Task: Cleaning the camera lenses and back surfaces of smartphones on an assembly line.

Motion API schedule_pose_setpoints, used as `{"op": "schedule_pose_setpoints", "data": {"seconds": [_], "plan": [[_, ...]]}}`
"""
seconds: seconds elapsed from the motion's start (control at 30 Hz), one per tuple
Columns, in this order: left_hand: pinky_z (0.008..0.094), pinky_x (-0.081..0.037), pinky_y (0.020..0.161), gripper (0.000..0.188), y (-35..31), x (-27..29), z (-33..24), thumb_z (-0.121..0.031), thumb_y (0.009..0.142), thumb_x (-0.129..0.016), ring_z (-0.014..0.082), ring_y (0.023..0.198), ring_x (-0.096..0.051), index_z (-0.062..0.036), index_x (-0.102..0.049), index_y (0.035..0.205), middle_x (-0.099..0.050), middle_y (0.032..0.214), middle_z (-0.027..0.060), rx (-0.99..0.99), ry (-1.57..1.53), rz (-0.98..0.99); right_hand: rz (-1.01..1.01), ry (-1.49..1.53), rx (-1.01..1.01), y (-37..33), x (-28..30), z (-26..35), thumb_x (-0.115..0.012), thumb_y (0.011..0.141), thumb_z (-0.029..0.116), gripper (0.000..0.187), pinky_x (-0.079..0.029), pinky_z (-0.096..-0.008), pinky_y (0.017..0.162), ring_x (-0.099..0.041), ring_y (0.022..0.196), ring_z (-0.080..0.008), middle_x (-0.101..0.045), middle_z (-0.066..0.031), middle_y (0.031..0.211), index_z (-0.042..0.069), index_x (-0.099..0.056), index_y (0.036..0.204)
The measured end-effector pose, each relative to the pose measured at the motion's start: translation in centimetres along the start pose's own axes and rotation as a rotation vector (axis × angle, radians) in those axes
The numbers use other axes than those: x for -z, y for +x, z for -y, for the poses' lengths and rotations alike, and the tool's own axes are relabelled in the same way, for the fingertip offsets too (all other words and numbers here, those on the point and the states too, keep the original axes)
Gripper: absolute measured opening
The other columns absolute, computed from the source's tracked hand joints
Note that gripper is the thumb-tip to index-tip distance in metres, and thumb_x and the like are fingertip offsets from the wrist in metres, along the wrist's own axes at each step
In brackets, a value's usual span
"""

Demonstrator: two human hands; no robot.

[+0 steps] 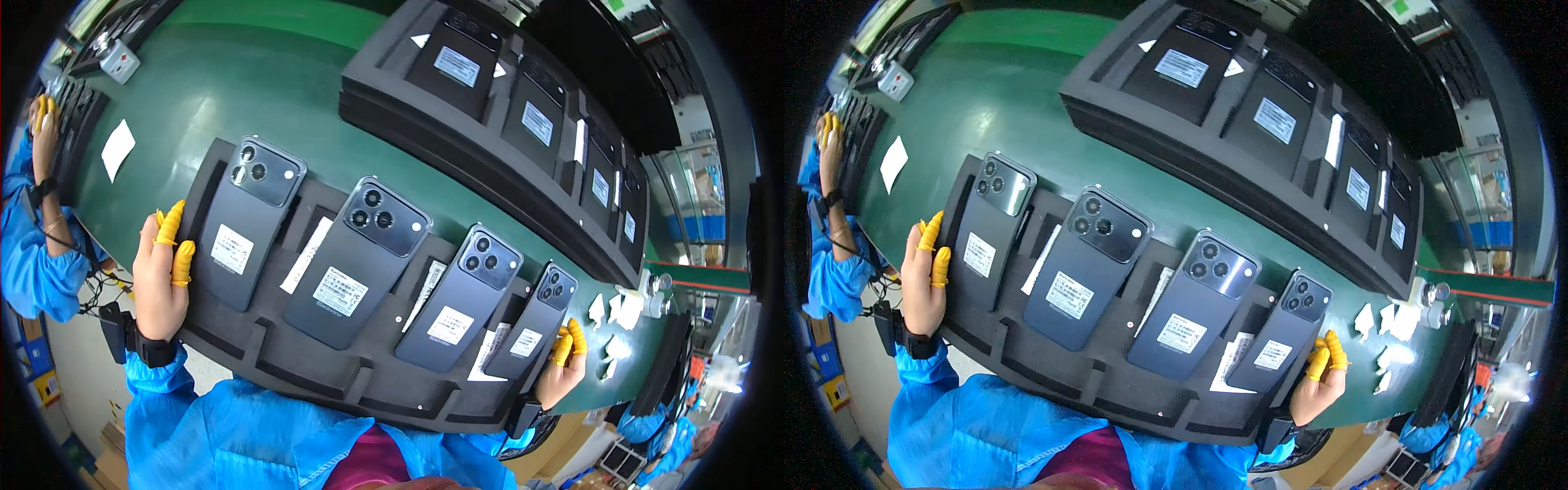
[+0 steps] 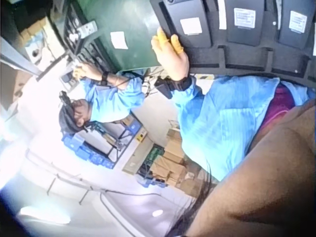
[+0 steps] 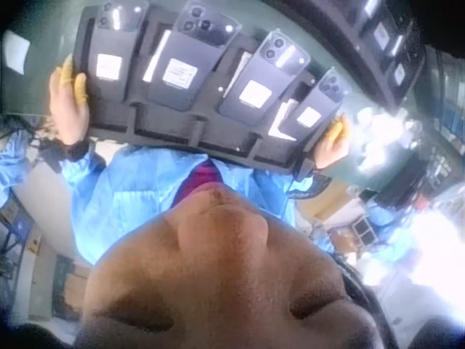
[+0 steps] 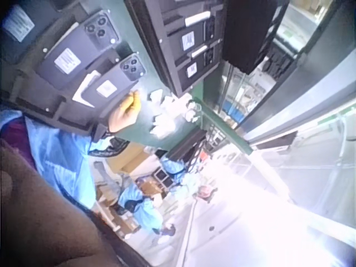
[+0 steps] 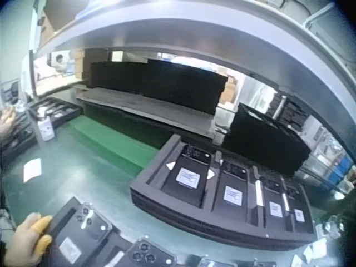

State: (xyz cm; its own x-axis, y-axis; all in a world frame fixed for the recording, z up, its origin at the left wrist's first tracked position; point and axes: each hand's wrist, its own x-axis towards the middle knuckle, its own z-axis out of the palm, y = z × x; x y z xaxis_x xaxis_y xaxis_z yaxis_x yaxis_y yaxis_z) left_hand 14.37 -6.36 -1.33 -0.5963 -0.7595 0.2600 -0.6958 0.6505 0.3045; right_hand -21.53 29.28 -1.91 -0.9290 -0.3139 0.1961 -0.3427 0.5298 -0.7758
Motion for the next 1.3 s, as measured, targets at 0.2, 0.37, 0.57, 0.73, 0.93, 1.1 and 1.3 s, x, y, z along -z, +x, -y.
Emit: {"op": "schedule_pose_setpoints", "data": {"seconds": [0.2, 0.37, 0.57, 0.73, 0.93, 1.1, 1.3], "plan": [[0.0397, -0.044, 0.085, 0.024, 0.2, 0.1, 0.0, -0.005, 0.084, -0.061, 0.0459, 0.098, -0.052, 0.0096, -0.049, 0.099, -0.047, 0.117, 0.0294, -0.040, 0.005, -0.029, -0.008, -0.030, 0.001, 0.2, 0.1, -0.3, -0.050, 0.096, 0.008, 0.024, -0.044, -0.0205, 0.069, -0.055, 0.076, -0.0094, -0.064, -0.0068, 0.093, -0.004, -0.059, 0.114], [0.0398, -0.044, 0.081, 0.025, 0.6, 0.4, -0.5, -0.003, 0.082, -0.062, 0.0446, 0.094, -0.052, 0.0102, -0.051, 0.100, -0.048, 0.112, 0.0284, -0.028, -0.059, -0.029, -0.008, -0.018, 0.016, 0.3, 0.1, -0.2, -0.049, 0.096, 0.009, 0.024, -0.044, -0.0204, 0.069, -0.054, 0.076, -0.0089, -0.063, -0.0065, 0.093, -0.003, -0.058, 0.115], [0.0397, -0.044, 0.079, 0.025, 0.7, 0.5, -0.9, -0.005, 0.082, -0.062, 0.0427, 0.092, -0.052, 0.0101, -0.053, 0.101, -0.049, 0.110, 0.0264, -0.023, -0.046, -0.062, -0.016, 0.009, 0.032, 0.2, 0.2, -0.6, -0.048, 0.097, 0.010, 0.027, -0.041, -0.0188, 0.067, -0.050, 0.073, -0.0070, -0.062, -0.0049, 0.093, -0.001, -0.056, 0.119], [0.0398, -0.044, 0.073, 0.022, 0.8, 0.4, -1.0, -0.006, 0.081, -0.063, 0.0392, 0.086, -0.051, 0.0084, -0.052, 0.093, -0.047, 0.096, 0.0212, -0.022, -0.073, -0.057, -0.004, 0.009, 0.066, 0.2, 0.5, -0.8, -0.047, 0.097, 0.009, 0.026, -0.041, -0.0183, 0.068, -0.050, 0.075, -0.0069, -0.061, -0.0047, 0.096, -0.001, -0.056, 0.119], [0.0404, -0.044, 0.073, 0.021, 0.7, 0.4, -0.8, -0.006, 0.080, -0.064, 0.0382, 0.085, -0.051, 0.0068, -0.052, 0.091, -0.048, 0.096, 0.0199, 0.017, -0.103, -0.029, -0.019, -0.002, 0.074, 0.3, 0.2, -0.7, -0.048, 0.097, 0.009, 0.026, -0.040, -0.0178, 0.066, -0.049, 0.072, -0.0060, -0.061, -0.0043, 0.096, -0.002, -0.055, 0.119], [0.0406, -0.045, 0.074, 0.022, 0.6, 0.3, -0.8, -0.006, 0.080, -0.064, 0.0387, 0.085, -0.051, 0.0073, -0.053, 0.094, -0.049, 0.099, 0.0205, -0.001, -0.110, -0.060, -0.031, 0.017, 0.072, 0.4, 0.1, -0.8, -0.048, 0.097, 0.010, 0.026, -0.040, -0.0178, 0.065, -0.048, 0.071, -0.0062, -0.062, -0.0046, 0.096, -0.002, -0.055, 0.119], [0.0413, -0.044, 0.074, 0.022, 0.2, 0.3, -0.6, -0.008, 0.082, -0.062, 0.0394, 0.086, -0.051, 0.0075, -0.053, 0.095, -0.049, 0.100, 0.0211, -0.015, -0.081, -0.045, 0.037, 0.016, 0.062, 0.3, 0.7, -0.9, -0.048, 0.097, 0.010, 0.027, -0.042, -0.0197, 0.067, -0.051, 0.075, -0.0080, -0.062, -0.0073, 0.099, -0.002, -0.055, 0.120]]}}
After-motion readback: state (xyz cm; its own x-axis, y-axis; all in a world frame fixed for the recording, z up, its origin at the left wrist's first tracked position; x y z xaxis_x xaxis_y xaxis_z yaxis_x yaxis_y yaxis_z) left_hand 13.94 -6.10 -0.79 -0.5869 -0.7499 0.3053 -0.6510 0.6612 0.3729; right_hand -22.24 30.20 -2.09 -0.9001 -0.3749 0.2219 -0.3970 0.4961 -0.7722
